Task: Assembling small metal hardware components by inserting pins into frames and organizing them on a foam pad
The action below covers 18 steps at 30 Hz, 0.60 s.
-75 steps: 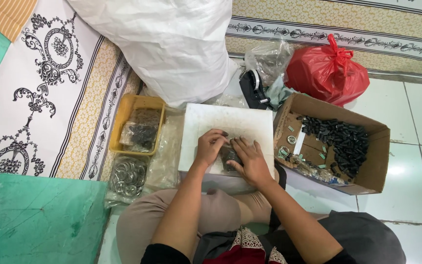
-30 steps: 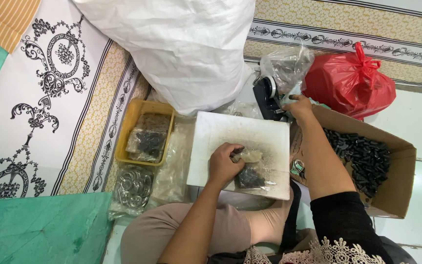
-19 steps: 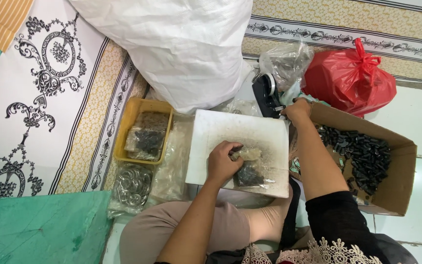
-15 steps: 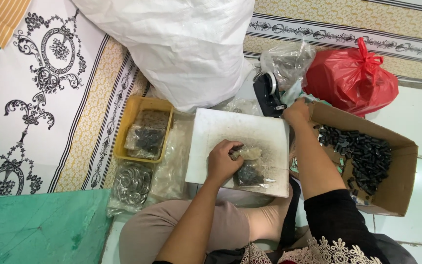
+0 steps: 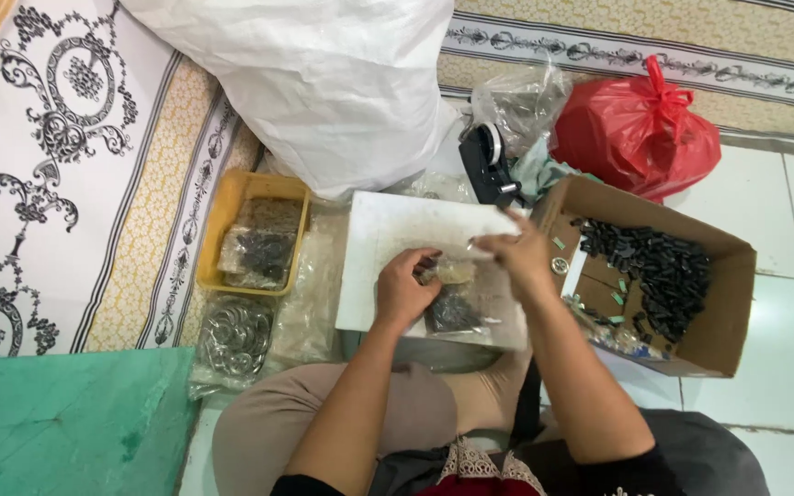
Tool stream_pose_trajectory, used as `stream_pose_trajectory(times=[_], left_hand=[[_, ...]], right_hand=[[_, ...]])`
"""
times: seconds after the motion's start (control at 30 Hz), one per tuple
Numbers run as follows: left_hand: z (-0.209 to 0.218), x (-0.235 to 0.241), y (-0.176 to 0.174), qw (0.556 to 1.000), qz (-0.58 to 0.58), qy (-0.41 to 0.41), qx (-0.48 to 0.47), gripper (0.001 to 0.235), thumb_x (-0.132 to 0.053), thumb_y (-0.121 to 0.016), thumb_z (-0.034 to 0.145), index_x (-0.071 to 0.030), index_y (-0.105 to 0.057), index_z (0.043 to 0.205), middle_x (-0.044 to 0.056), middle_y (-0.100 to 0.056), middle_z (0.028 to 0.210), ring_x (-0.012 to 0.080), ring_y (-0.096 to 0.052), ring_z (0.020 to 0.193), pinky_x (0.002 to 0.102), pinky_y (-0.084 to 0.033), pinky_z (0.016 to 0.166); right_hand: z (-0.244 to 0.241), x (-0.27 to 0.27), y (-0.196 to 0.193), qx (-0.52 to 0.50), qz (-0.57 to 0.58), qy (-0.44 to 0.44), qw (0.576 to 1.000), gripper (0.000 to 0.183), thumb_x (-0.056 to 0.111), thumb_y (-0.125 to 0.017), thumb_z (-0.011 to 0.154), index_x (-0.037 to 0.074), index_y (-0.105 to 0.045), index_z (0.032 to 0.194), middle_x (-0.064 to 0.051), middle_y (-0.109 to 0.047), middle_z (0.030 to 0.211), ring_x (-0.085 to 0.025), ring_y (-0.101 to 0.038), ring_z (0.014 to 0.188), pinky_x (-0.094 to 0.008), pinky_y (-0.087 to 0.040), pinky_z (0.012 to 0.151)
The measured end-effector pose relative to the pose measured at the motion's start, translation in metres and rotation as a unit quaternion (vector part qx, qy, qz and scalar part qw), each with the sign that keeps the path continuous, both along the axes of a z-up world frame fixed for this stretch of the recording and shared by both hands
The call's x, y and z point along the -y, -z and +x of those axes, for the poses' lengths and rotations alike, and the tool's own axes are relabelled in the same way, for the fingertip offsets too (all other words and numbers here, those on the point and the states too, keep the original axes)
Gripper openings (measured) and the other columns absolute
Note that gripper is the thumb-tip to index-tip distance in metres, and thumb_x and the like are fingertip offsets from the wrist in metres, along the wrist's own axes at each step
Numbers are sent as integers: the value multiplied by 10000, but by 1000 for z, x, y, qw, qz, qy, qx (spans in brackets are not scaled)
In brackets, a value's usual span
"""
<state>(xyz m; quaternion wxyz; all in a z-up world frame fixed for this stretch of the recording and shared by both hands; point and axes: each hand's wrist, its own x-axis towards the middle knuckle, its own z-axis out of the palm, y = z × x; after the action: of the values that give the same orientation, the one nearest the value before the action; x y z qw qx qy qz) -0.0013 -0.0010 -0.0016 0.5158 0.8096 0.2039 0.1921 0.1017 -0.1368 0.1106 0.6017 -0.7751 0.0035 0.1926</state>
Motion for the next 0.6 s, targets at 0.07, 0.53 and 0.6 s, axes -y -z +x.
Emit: stream_pose_trajectory(times=[0.07,0.53,0.6], left_hand=[[-2,0,-4,1000,-24,1,3,463,-69,-771,668,-183,-774,1117,83,-743,895,302,-740,872,385,-634,740],[-5,-1,-7,994,-107,-24,-9,525,-68,-760,694,-229,-768,1194,98,-750,903,295,-732,873,373,-654,788],[-5,0,-5,994,-110,-23,-9,525,-70,-757,693,-237,-769,1190,98,-751,908,283,-728,866,358,-652,791]], right_hand=[[-4,13,44,-35,24,-16,999,892,35,-841,726,-4,-431,1517,-154,-755,830,-181,-705,754,-199,-492,579],[-37,13,102,47,-67,-16,997,843,34,-821,760,85,-492,1534,-117,-789,841,-165,-704,678,-243,-543,527],[-40,13,97,123,-167,-58,977,765,105,-833,751,169,-593,1475,-6,-810,857,-105,-637,640,-195,-491,592]])
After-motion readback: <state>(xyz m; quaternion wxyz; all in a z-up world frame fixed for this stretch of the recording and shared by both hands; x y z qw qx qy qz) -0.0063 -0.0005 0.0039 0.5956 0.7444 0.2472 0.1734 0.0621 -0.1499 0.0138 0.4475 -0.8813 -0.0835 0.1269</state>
